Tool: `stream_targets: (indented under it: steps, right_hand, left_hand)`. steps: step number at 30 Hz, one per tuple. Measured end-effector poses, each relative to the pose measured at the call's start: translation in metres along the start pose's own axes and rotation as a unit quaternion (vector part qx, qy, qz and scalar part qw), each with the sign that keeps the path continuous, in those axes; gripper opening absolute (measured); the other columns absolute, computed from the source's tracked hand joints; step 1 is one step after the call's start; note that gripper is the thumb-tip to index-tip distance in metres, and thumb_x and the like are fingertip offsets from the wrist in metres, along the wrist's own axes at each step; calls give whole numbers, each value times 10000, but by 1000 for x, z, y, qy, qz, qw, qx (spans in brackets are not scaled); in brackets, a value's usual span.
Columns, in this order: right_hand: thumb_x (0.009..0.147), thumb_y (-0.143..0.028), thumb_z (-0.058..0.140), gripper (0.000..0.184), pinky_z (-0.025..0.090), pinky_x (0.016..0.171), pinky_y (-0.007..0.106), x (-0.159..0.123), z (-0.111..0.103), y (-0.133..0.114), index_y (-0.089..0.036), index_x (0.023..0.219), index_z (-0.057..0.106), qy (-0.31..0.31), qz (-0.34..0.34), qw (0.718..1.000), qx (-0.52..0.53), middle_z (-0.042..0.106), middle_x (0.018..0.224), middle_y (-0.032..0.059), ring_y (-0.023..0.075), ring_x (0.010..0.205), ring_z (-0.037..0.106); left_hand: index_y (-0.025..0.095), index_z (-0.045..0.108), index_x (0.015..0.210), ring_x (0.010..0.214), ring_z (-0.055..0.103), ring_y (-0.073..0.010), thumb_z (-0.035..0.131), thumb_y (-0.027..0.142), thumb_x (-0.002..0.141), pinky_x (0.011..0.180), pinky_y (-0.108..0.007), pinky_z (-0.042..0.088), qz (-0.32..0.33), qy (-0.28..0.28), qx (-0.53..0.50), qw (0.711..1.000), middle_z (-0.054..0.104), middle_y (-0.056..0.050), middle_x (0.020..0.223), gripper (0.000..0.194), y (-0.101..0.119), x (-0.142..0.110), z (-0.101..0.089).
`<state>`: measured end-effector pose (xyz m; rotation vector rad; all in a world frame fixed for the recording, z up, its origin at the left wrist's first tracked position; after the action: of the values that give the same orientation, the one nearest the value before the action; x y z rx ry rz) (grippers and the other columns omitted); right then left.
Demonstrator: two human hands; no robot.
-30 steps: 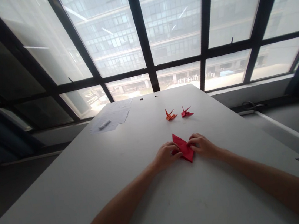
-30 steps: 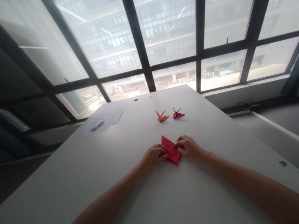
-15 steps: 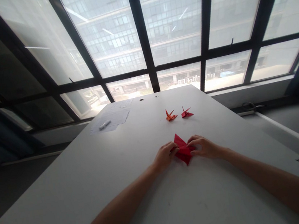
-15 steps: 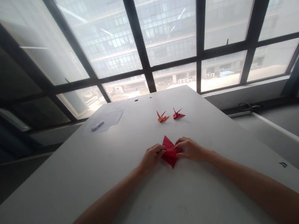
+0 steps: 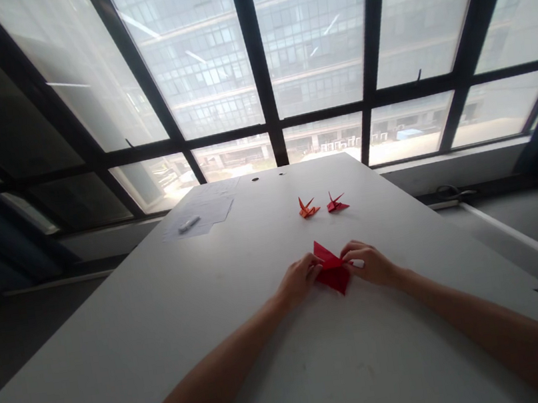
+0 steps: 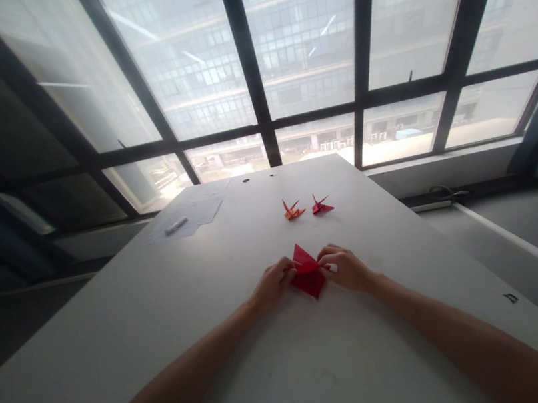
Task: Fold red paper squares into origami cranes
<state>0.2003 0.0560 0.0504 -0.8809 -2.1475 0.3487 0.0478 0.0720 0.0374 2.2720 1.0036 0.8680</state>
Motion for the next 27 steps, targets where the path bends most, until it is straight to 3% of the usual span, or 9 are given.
stream_targets:
  steps: [4, 9, 16, 22, 27]
  right_hand:
    - [907, -193, 566, 155, 501, 764, 317, 1, -5, -5, -216, 869, 714, 22, -6, 1000, -7, 691, 875, 68, 192, 830, 618]
    - [940, -229, 524, 187, 496, 740, 308, 1, -3, -12, -218, 911, 709, 21, -23, 999, -34, 685, 884, 74, 186, 802, 615]
    - [945, -268, 528, 186, 496, 674, 280, 1, -2, -8, -215, 910, 704, 13, -4, 1000, -23, 683, 875, 72, 168, 739, 609]
    - [911, -268, 570, 177, 457, 612, 252, -2, -9, 6, -211, 808, 702, 50, 52, 996, -54, 672, 784, 43, 148, 652, 593]
    - [917, -270, 556, 197, 436, 607, 244, -2, -9, 4, -210, 797, 701, 61, 55, 994, -71, 666, 764, 39, 140, 627, 580]
  left_hand:
    - [165, 650, 1152, 908, 640, -226, 605, 304, 884, 812, -327, 481, 20, -8, -4, 1000, 705, -94, 1063, 306, 5, 1, 1]
    - [171, 697, 1181, 968, 652, -218, 523, 263, 931, 867, -310, 488, 39, -27, -30, 998, 703, -97, 1131, 318, 14, 1, 2]
    - [204, 745, 1079, 816, 648, -181, 496, 249, 937, 791, -273, 487, 19, -17, -5, 1000, 746, -53, 992, 290, 12, 2, -2]
    - [174, 747, 1066, 727, 608, -168, 480, 330, 952, 725, -263, 472, 7, -23, 16, 1000, 740, -46, 882, 330, 15, 2, -1]
    - [162, 753, 1016, 682, 578, -152, 448, 370, 967, 702, -250, 458, -5, -11, 34, 999, 718, -28, 794, 373, 12, 2, -3]
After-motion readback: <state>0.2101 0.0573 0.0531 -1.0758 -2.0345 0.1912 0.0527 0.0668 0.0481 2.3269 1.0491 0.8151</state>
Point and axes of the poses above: each hand's wrist, its own x-axis towards the middle knuckle, its own z-axis out of the palm, y = z × x, the point moved 10 cm from there along x, towards the middle knuckle
